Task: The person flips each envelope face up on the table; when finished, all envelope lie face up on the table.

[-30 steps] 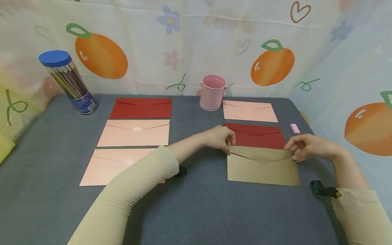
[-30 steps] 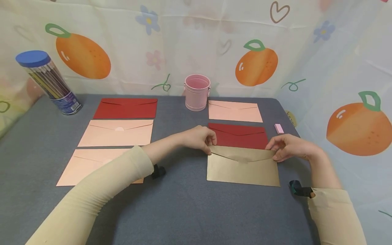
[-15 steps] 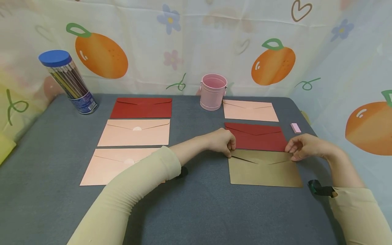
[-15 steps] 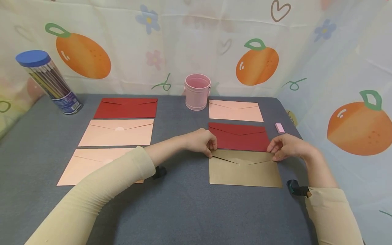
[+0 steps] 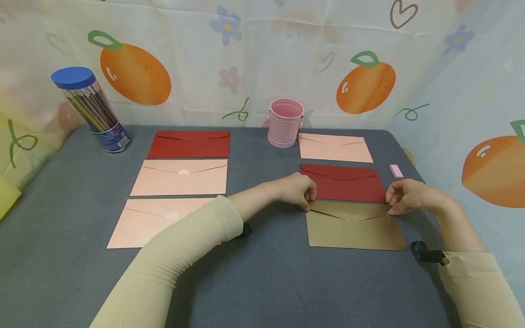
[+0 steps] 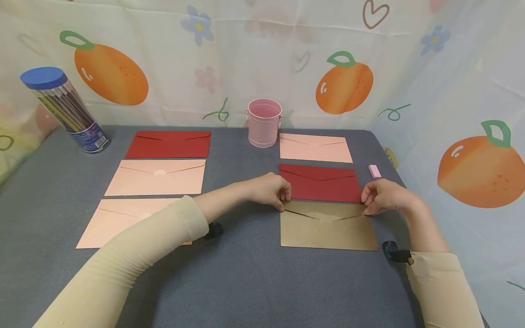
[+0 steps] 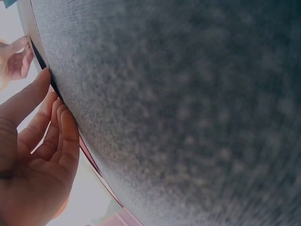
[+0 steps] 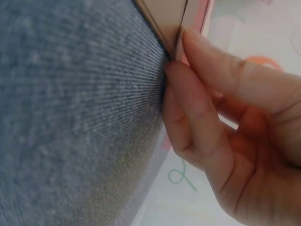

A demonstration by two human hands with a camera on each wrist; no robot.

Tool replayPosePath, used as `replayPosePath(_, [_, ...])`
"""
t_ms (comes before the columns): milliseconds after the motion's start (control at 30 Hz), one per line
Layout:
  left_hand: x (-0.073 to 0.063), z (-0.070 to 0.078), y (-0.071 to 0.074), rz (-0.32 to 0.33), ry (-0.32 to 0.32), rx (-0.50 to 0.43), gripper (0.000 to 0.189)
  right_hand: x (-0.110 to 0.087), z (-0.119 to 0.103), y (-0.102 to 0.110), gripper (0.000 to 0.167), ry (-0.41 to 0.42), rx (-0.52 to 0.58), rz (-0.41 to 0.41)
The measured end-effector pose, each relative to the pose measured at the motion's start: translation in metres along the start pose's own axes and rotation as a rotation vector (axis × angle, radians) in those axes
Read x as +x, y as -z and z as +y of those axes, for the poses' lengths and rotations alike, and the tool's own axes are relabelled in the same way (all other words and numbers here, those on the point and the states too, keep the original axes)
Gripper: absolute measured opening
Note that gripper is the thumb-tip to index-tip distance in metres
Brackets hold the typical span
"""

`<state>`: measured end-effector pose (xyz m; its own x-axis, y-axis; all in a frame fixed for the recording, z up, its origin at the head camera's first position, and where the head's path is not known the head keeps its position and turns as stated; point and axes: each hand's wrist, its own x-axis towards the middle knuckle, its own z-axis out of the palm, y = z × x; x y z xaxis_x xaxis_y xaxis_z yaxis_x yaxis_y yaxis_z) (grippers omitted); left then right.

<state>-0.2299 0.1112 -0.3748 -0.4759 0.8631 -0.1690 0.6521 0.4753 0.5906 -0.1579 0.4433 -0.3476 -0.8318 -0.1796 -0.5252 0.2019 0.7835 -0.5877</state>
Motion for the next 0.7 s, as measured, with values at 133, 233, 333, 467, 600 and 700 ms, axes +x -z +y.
replayPosePath(133, [-0.001, 0.0, 0.001, -0.015, 0.0, 0.005, 0.022, 0.002, 0.0, -0.001, 0.032, -0.005, -0.011, 0.015])
replayPosePath(233, [-0.003, 0.0, 0.002, -0.026, 0.004, 0.013, 0.021, 0.001, -0.002, -0.002, 0.033, -0.003, -0.013, 0.021])
replayPosePath(333, [-0.005, -0.001, 0.005, -0.034, -0.005, 0.015, 0.019, -0.001, -0.004, -0.003, 0.031, 0.003, -0.046, 0.04])
replayPosePath(467, [-0.009, -0.005, 0.012, -0.013, -0.033, 0.011, 0.014, -0.003, -0.007, -0.002, 0.029, 0.009, -0.125, 0.113])
replayPosePath(600, [-0.018, -0.011, 0.025, 0.088, -0.052, 0.021, 0.011, -0.003, -0.011, 0.001, 0.032, 0.011, -0.152, 0.215])
replayPosePath(700, [-0.03, -0.016, 0.036, 0.209, -0.039, 0.048, 0.015, -0.003, -0.017, 0.001, 0.037, 0.023, -0.178, 0.312])
